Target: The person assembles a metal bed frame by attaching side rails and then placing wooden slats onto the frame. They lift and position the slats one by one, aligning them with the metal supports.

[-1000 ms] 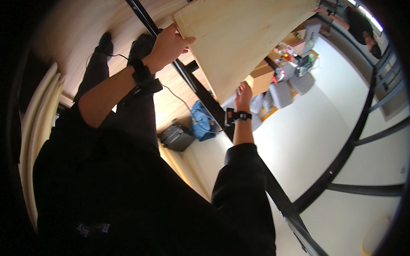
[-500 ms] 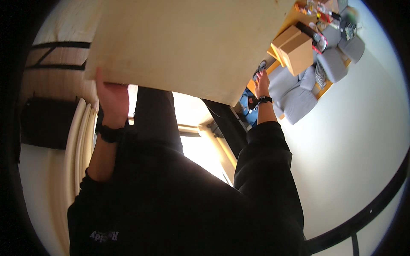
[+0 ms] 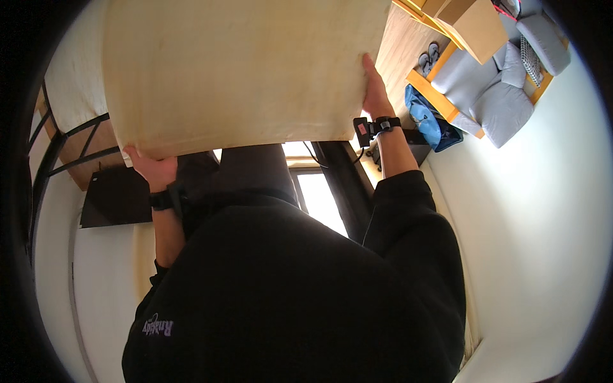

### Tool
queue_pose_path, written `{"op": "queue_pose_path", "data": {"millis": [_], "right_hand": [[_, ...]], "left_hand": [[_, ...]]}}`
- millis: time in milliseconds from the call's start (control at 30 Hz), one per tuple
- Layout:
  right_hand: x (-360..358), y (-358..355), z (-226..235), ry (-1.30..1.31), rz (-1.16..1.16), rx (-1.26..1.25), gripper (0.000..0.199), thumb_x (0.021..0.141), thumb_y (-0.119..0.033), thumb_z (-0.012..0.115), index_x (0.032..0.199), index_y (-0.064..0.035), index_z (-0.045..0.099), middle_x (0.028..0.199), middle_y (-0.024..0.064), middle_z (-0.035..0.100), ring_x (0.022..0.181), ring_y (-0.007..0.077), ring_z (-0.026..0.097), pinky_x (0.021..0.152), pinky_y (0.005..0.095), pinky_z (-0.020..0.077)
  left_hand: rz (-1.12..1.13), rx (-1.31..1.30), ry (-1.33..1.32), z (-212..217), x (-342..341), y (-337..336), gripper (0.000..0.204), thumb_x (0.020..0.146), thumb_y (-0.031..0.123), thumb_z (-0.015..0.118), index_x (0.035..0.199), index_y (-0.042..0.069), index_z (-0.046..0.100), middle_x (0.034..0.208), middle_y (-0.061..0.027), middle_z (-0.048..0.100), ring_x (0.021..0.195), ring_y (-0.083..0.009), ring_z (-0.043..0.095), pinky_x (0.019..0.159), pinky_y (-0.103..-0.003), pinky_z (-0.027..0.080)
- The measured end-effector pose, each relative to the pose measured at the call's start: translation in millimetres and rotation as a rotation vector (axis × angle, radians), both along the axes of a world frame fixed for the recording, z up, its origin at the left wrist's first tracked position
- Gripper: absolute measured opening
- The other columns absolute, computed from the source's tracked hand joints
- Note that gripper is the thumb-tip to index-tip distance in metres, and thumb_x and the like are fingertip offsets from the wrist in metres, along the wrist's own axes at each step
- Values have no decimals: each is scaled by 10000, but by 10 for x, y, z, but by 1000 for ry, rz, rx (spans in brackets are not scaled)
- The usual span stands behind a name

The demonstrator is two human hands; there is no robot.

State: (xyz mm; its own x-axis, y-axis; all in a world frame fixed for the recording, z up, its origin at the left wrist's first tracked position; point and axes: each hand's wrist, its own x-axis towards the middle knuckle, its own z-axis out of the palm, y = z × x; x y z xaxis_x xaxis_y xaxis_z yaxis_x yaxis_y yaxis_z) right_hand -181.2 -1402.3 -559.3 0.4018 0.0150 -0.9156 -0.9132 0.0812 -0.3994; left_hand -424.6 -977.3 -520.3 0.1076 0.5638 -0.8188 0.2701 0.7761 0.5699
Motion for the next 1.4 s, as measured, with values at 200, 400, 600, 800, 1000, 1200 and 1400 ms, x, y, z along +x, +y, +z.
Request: {"op": "queue_pose_path", "data": {"millis": [200, 400, 600, 800, 1000, 1200, 1400], "right_hand": [[-204, 675, -50, 175, 25, 263, 689, 1071, -539, 507, 1500, -2, 459, 1476, 147, 559, 1350, 262, 543, 1147, 419, 434], [-270, 947, -193, 76, -75, 337, 716, 1102, -488, 466, 1557, 53, 354, 1544, 164, 494, 1392, 264, 512, 1167, 404, 421], [-200, 548, -714, 16, 4, -48, 888, 1027, -634, 532, 1455, 142, 475, 1486, 227, 548, 1388, 276, 515, 1182, 388, 375], [-302, 416, -1283, 94, -56, -90, 917, 1009, -670, 532, 1415, 152, 513, 1439, 224, 581, 1334, 290, 549, 1132, 408, 427], [-295, 474, -1367, 67, -72, 55, 851, 1068, -618, 428, 1537, 91, 382, 1542, 209, 497, 1396, 299, 515, 1169, 405, 423], [-239, 269, -1568, 39, -2, 9, 924, 1027, -687, 449, 1610, 11, 287, 1655, 161, 355, 1495, 316, 377, 1241, 435, 294], [-273, 244, -1917, 50, -2, 36, 927, 1017, -714, 433, 1634, -42, 264, 1675, 139, 326, 1513, 322, 340, 1254, 450, 261]], "left_hand": [[-181, -36, -84, 36, -288, 1326, 609, 1073, 586, 405, 1409, 96, 542, 1356, -15, 628, 1259, -219, 575, 1054, -400, 510], [11, 62, 150, -15, -31, 1543, 640, 1007, 644, 478, 1443, 180, 544, 1387, -28, 623, 1242, -253, 600, 1016, -413, 531], [38, -162, 141, -655, 2, 953, 633, 974, 559, 424, 1457, 168, 541, 1458, -79, 579, 1331, -348, 533, 1074, -573, 454], [111, -350, 7, -1230, -95, 916, 578, 975, 500, 438, 1382, 122, 598, 1382, -96, 626, 1261, -342, 584, 1021, -547, 500], [-708, 105, 69, -1460, -97, 942, 554, 999, 510, 413, 1287, 97, 645, 1255, -91, 690, 1138, -316, 640, 935, -503, 539], [192, -561, -220, -1892, -97, 809, 600, 884, 308, 680, 1430, 90, 558, 1337, -140, 665, 1245, -341, 612, 1043, -470, 508], [-1596, 468, 362, -2040, 39, 783, 587, 839, 262, 708, 1341, -14, 575, 1290, -205, 646, 1221, -391, 590, 1047, -458, 492]]}}
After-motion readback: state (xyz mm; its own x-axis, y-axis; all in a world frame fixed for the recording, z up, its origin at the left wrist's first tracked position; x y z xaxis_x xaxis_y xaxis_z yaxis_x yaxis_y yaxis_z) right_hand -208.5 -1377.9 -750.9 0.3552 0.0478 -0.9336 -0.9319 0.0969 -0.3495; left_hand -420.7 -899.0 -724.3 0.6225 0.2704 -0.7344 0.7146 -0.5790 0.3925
